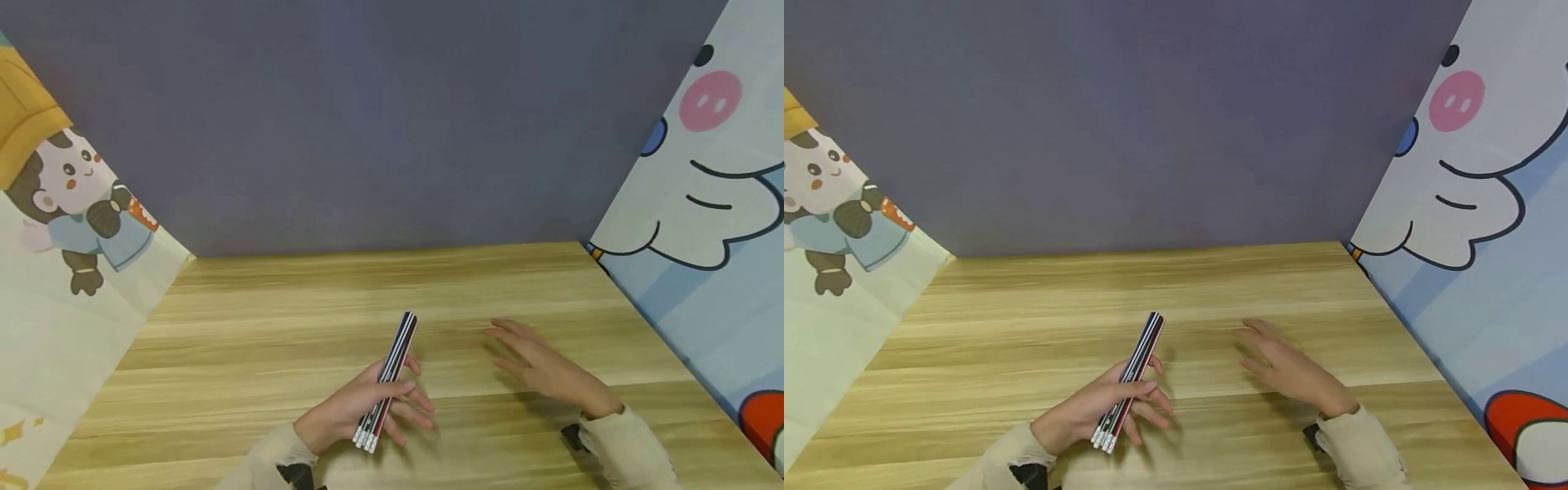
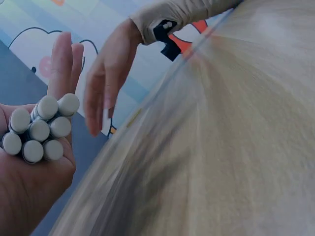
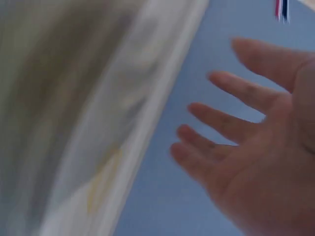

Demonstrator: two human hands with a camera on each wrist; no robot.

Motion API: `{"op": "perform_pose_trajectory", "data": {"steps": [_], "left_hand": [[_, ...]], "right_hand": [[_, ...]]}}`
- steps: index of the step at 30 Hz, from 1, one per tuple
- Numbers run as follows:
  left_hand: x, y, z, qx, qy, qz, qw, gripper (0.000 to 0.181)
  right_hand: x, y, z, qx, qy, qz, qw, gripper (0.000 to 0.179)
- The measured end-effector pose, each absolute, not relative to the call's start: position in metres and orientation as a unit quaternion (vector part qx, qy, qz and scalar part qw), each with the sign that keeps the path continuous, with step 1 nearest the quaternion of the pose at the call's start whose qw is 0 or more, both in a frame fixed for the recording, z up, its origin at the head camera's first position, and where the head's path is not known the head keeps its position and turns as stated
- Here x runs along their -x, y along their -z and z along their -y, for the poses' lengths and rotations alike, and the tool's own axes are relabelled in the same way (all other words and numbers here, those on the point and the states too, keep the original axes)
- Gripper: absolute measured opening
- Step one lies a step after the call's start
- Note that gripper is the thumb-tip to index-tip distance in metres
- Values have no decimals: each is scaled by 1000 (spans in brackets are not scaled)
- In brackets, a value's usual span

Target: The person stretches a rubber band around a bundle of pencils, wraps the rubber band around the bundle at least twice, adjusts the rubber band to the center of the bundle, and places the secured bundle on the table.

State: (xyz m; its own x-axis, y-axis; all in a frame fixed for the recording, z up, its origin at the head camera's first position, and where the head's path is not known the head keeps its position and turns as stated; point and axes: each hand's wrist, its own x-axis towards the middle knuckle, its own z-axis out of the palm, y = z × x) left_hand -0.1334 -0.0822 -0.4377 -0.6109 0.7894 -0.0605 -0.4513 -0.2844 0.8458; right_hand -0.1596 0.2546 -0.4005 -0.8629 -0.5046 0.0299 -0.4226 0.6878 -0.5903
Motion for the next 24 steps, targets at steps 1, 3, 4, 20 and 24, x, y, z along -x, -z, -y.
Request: {"op": "perform_pose_trajectory", "data": {"steps": [1, 3, 4, 20, 24], "left_hand": [[134, 438, 83, -185, -779, -448, 397, 37], [135, 438, 84, -178, -779, -451, 397, 42], [135, 438, 83, -175, -779, -452, 398, 44], [134, 456, 75, -157, -777, -439, 423, 42], [131, 458, 73, -170, -778, -421, 435, 42]], "right_hand": [[163, 401, -262, 250, 296, -920, 63, 52], [167, 400, -280, 238, 290, -925, 55, 49], [169, 400, -289, 232, 286, -928, 49, 48], [178, 425, -324, 125, 291, -946, 65, 9], [178, 422, -321, 94, 287, -950, 78, 9]]}}
